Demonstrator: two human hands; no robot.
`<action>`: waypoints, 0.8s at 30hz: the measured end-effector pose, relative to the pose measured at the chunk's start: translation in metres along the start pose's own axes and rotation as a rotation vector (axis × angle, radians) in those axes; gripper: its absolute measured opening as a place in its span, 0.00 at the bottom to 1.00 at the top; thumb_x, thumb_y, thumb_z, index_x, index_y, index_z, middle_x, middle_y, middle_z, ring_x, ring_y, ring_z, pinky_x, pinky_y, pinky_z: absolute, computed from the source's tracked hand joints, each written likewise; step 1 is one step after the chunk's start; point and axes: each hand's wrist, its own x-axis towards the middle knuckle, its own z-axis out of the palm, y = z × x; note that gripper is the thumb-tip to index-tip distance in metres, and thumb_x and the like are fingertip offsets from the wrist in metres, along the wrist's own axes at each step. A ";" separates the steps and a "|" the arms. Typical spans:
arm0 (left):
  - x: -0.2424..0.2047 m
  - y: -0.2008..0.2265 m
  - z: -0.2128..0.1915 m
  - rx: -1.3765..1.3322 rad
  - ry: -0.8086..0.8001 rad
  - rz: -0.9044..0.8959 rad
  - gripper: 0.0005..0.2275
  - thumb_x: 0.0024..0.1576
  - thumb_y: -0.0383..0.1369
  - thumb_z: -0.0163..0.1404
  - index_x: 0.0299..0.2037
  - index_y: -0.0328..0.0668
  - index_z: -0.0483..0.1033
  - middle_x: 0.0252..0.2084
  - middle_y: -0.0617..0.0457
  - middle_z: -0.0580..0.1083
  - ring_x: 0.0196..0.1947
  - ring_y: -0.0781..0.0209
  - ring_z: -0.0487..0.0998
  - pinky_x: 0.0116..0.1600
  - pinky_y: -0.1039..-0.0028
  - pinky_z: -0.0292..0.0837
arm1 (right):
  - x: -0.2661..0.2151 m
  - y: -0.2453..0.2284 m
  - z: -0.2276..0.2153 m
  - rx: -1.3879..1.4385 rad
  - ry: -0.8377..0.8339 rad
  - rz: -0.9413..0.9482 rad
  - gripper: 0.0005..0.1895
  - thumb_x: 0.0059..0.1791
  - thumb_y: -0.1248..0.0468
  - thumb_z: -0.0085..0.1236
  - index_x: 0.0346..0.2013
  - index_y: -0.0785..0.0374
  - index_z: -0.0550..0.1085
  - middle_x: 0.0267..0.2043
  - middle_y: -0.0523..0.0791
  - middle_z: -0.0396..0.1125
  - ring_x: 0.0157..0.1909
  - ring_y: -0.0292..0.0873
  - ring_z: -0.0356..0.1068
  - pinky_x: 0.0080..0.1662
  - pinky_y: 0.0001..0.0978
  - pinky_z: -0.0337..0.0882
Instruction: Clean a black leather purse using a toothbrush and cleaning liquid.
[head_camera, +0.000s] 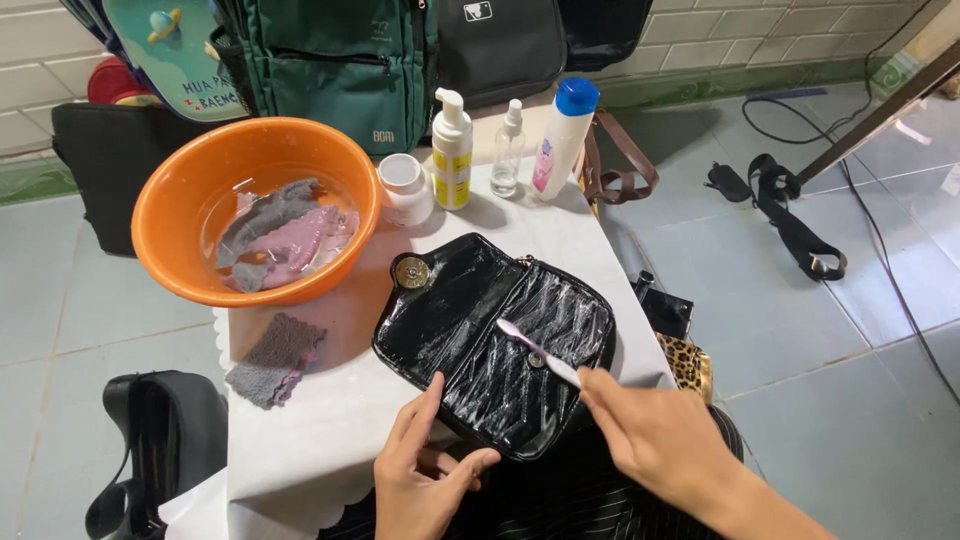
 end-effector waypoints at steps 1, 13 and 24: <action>0.002 0.002 0.001 -0.002 -0.003 -0.001 0.40 0.36 0.17 0.70 0.64 0.35 0.70 0.56 0.48 0.76 0.13 0.70 0.78 0.19 0.84 0.78 | 0.012 0.010 0.000 -0.002 -0.001 0.003 0.10 0.51 0.55 0.48 0.46 0.46 0.71 0.16 0.39 0.72 0.13 0.46 0.69 0.22 0.43 0.66; 0.001 0.012 0.000 0.061 0.009 -0.071 0.39 0.37 0.20 0.70 0.64 0.40 0.70 0.57 0.51 0.76 0.13 0.70 0.77 0.18 0.84 0.76 | 0.016 0.005 -0.002 -0.142 0.041 0.162 0.08 0.54 0.53 0.45 0.45 0.46 0.70 0.11 0.42 0.66 0.12 0.46 0.66 0.22 0.41 0.61; 0.001 0.002 -0.003 0.036 0.001 -0.027 0.50 0.35 0.22 0.71 0.71 0.39 0.56 0.63 0.43 0.72 0.12 0.68 0.77 0.16 0.83 0.76 | -0.025 -0.030 0.037 0.123 0.120 -0.126 0.09 0.49 0.63 0.53 0.43 0.59 0.74 0.12 0.38 0.70 0.04 0.35 0.61 0.09 0.29 0.56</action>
